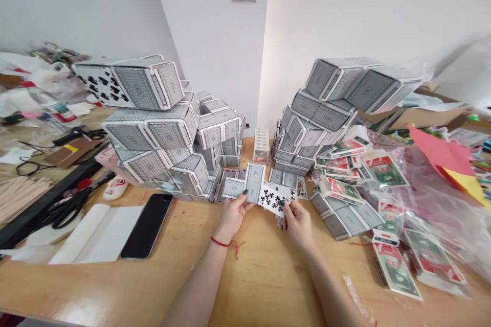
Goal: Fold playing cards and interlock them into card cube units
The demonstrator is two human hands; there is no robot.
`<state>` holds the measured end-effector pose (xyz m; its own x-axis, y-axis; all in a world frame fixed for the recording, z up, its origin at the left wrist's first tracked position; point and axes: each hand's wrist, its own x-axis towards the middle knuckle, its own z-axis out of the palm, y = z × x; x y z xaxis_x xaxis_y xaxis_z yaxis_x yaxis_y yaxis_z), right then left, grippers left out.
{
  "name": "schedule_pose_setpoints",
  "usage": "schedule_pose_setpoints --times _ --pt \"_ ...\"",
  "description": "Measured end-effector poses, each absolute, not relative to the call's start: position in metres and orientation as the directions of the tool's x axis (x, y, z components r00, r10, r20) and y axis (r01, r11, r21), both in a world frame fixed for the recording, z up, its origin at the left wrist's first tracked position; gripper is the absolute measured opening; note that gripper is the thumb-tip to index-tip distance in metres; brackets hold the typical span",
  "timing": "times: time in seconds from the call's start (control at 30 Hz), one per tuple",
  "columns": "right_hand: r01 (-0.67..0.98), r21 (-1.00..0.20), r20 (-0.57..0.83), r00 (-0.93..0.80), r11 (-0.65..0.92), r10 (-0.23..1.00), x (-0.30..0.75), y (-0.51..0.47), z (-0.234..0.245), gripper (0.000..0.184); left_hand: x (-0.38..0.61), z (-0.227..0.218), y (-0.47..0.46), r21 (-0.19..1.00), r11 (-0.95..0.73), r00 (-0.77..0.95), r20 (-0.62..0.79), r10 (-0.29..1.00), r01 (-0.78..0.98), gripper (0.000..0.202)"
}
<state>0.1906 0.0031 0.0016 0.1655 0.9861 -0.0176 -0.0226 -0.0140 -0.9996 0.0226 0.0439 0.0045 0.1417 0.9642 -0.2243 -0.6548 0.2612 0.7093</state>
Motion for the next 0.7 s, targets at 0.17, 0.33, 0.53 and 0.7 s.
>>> schedule_pose_setpoints --times 0.17,0.33,0.53,0.7 --pt "0.016 -0.998 -0.061 0.131 -0.063 0.990 0.1949 0.0046 -0.0042 0.033 0.0247 0.0055 0.0427 0.712 0.263 0.176 -0.196 0.965 -0.651 0.030" --pt "-0.043 -0.995 -0.094 0.128 -0.089 0.987 0.1984 0.0079 -0.0069 0.035 0.0273 0.0086 0.0404 0.690 0.273 0.213 -0.174 0.961 -0.671 0.030" --pt "-0.027 -0.998 -0.057 0.142 -0.054 0.988 0.1939 0.0044 0.0002 0.033 0.0279 0.0065 0.0390 0.697 0.275 0.186 -0.202 0.961 -0.662 0.030" --pt "-0.036 -0.999 -0.041 0.157 -0.035 0.987 0.1933 0.0040 0.0010 0.032 0.0282 0.0064 0.0392 0.701 0.246 0.157 -0.190 0.969 -0.669 0.031"
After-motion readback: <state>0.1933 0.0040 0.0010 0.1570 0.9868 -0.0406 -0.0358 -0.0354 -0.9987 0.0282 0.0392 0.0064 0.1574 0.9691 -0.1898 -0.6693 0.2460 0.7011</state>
